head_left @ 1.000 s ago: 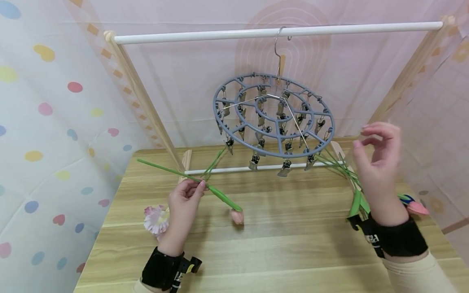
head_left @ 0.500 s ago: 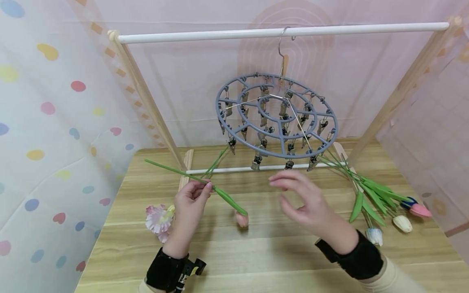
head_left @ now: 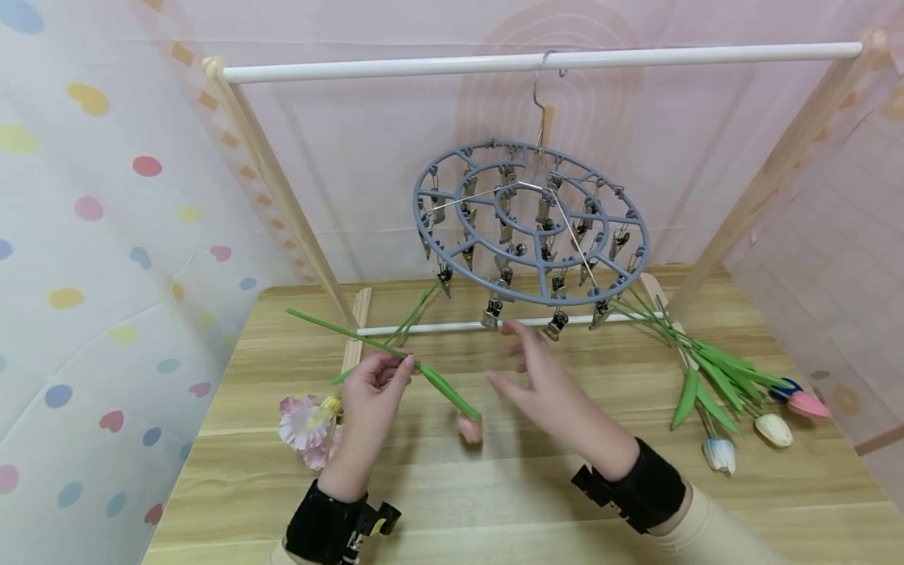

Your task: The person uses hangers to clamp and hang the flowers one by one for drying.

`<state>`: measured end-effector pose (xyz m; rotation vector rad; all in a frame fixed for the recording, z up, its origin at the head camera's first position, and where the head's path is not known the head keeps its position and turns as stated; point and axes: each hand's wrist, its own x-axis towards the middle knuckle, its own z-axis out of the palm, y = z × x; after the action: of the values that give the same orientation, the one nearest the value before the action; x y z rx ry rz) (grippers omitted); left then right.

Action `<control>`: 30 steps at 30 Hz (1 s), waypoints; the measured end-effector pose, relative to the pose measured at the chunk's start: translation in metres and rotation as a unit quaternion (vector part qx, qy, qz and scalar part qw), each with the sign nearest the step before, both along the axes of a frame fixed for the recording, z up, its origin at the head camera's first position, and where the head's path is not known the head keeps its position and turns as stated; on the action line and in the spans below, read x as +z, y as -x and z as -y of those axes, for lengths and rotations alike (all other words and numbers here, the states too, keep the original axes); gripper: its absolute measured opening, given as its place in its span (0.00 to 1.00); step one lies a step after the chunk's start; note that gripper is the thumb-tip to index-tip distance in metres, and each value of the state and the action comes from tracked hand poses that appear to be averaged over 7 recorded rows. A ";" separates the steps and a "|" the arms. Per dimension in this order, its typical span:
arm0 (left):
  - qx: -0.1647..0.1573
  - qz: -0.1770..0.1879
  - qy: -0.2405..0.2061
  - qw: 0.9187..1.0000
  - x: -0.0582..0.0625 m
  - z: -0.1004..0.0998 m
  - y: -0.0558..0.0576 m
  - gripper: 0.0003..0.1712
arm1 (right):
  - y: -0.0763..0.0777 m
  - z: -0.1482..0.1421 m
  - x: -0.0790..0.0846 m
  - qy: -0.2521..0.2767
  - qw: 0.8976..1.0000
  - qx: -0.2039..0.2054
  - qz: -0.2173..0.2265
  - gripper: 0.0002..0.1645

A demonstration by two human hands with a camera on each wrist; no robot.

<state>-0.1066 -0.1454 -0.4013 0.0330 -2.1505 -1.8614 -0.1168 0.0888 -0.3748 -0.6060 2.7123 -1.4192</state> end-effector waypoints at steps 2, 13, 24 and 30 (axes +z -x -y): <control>-0.007 -0.008 -0.002 1.000 -0.009 0.000 0.003 0.09 | 0.005 0.002 0.001 0.033 0.999 -0.002 0.013 0.44; -0.030 0.012 0.003 0.999 0.005 -0.017 -0.007 0.06 | 0.018 0.019 0.017 0.182 0.982 -0.026 -0.051 0.32; -0.054 0.019 0.003 0.998 0.001 -0.011 -0.001 0.10 | 0.018 0.024 0.022 0.233 0.967 -0.050 -0.084 0.18; -0.048 -0.013 0.062 0.997 -0.005 -0.003 0.003 0.10 | 0.020 0.021 0.020 0.239 0.966 -0.058 -0.084 0.18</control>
<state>-0.1101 -0.1422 -0.4062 -0.1216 -2.2832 -1.7631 -0.1365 0.0673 -0.3549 -0.6138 2.5592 -2.1757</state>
